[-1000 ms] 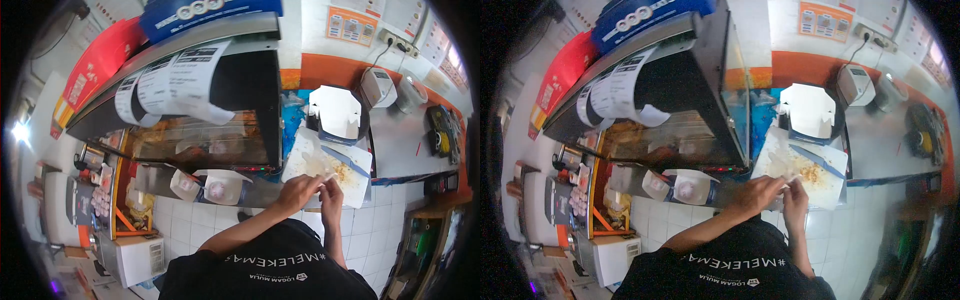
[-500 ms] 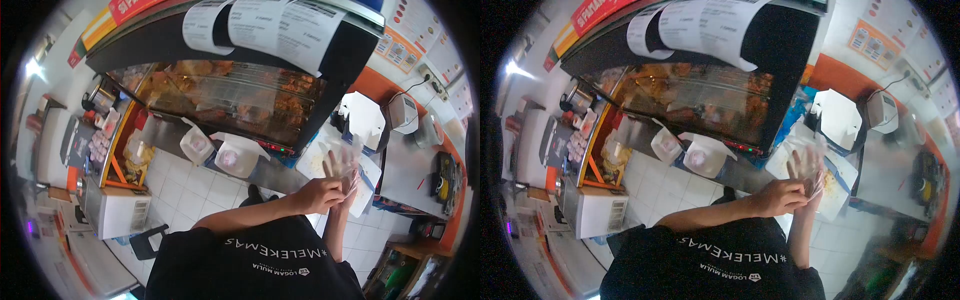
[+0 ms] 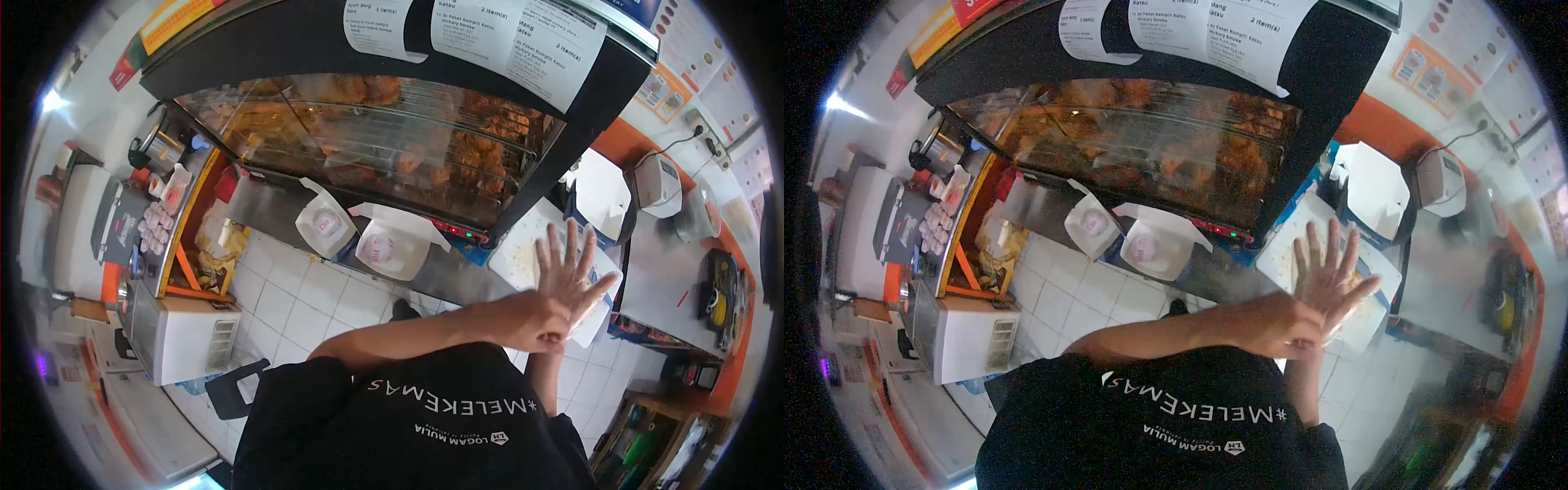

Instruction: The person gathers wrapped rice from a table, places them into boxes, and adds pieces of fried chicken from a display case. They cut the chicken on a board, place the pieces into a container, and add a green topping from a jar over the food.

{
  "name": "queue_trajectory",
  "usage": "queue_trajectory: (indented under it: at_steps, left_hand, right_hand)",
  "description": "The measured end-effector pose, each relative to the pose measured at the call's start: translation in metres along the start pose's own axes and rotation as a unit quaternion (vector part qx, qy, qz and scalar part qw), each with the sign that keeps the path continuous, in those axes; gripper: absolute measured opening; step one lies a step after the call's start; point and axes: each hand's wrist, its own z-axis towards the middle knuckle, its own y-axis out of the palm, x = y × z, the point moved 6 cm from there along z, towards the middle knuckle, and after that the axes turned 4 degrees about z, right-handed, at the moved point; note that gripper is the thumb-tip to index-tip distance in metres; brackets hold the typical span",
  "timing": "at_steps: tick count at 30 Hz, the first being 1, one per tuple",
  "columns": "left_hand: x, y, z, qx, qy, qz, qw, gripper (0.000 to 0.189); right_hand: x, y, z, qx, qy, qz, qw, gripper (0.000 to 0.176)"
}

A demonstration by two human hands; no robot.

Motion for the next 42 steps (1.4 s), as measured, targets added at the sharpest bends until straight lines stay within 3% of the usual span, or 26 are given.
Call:
queue_trajectory:
  at_steps: [2, 3, 5, 6, 7, 9, 10, 12, 15, 18, 20, 21, 24, 26, 30, 32, 42]
  left_hand:
    - [-0.004, -0.04, -0.001, 0.064, 0.04, 0.159, 0.984, 0.026]
    - [-0.006, -0.071, -0.007, 0.208, 0.108, 0.254, 0.938, 0.026]
    - [-0.018, -0.135, -0.017, 0.255, 0.161, 0.452, 0.84, 0.028]
    - [-0.035, -0.157, -0.019, 0.268, 0.154, 0.512, 0.801, 0.04]
    - [-0.06, -0.174, -0.022, 0.249, 0.147, 0.512, 0.809, 0.057]
    - [-0.086, -0.186, -0.033, 0.161, 0.202, 0.63, 0.732, 0.068]
    - [-0.09, -0.19, -0.038, 0.144, 0.195, 0.64, 0.729, 0.069]
    - [-0.091, -0.194, -0.046, 0.109, 0.184, 0.657, 0.723, 0.072]
    - [-0.099, -0.217, -0.077, 0.118, 0.163, 0.724, 0.659, 0.066]
    - [-0.099, -0.253, -0.119, 0.159, 0.133, 0.744, 0.635, 0.061]
    - [-0.1, -0.273, -0.153, 0.169, 0.053, 0.691, 0.701, 0.062]
    - [-0.1, -0.278, -0.166, 0.174, 0.014, 0.661, 0.73, 0.063]
    - [-0.084, -0.283, -0.193, 0.271, 0.023, 0.615, 0.74, 0.071]
    - [-0.086, -0.283, -0.209, 0.29, -0.016, 0.578, 0.762, 0.069]
    - [-0.063, -0.265, -0.241, 0.322, -0.092, 0.471, 0.816, 0.065]
    - [-0.055, -0.246, -0.268, 0.329, -0.128, 0.384, 0.853, 0.063]
    - [-0.047, -0.165, -0.426, 0.265, -0.363, 0.27, 0.852, 0.063]
  right_hand:
    - [-0.011, 0.004, -0.005, 0.001, -0.033, 0.054, 0.998, 0.09]
    - [-0.016, 0.021, -0.014, 0.019, -0.042, 0.056, 0.997, 0.084]
    - [-0.022, 0.022, -0.018, 0.041, -0.063, 0.056, 0.996, 0.08]
    - [-0.023, 0.021, -0.022, 0.064, -0.067, 0.025, 0.995, 0.078]
    - [-0.019, 0.024, -0.026, 0.086, -0.073, -0.008, 0.994, 0.075]
    - [-0.007, 0.029, -0.027, 0.116, -0.071, -0.062, 0.989, 0.071]
    - [0.001, 0.027, -0.026, 0.126, -0.062, -0.089, 0.986, 0.069]
    - [0.016, 0.044, -0.029, 0.038, -0.087, -0.251, 0.963, 0.062]
    - [0.036, 0.078, -0.019, -0.041, -0.081, -0.456, 0.885, 0.054]
    - [0.056, 0.13, -0.007, -0.046, -0.113, -0.558, 0.821, 0.045]
    - [0.07, 0.156, 0.007, -0.089, -0.172, -0.595, 0.78, 0.039]
    - [0.076, 0.177, 0.015, -0.105, -0.216, -0.674, 0.698, 0.034]
    - [0.098, 0.228, 0.04, -0.14, -0.316, -0.837, 0.424, 0.03]
    - [0.113, 0.241, 0.062, -0.151, -0.318, -0.885, 0.304, 0.032]
    - [0.133, 0.245, 0.105, -0.171, -0.231, -0.949, 0.131, 0.035]
    - [0.135, 0.242, 0.117, -0.179, -0.209, -0.958, 0.082, 0.037]
    - [0.129, 0.232, 0.147, -0.175, -0.233, -0.955, -0.05, 0.047]
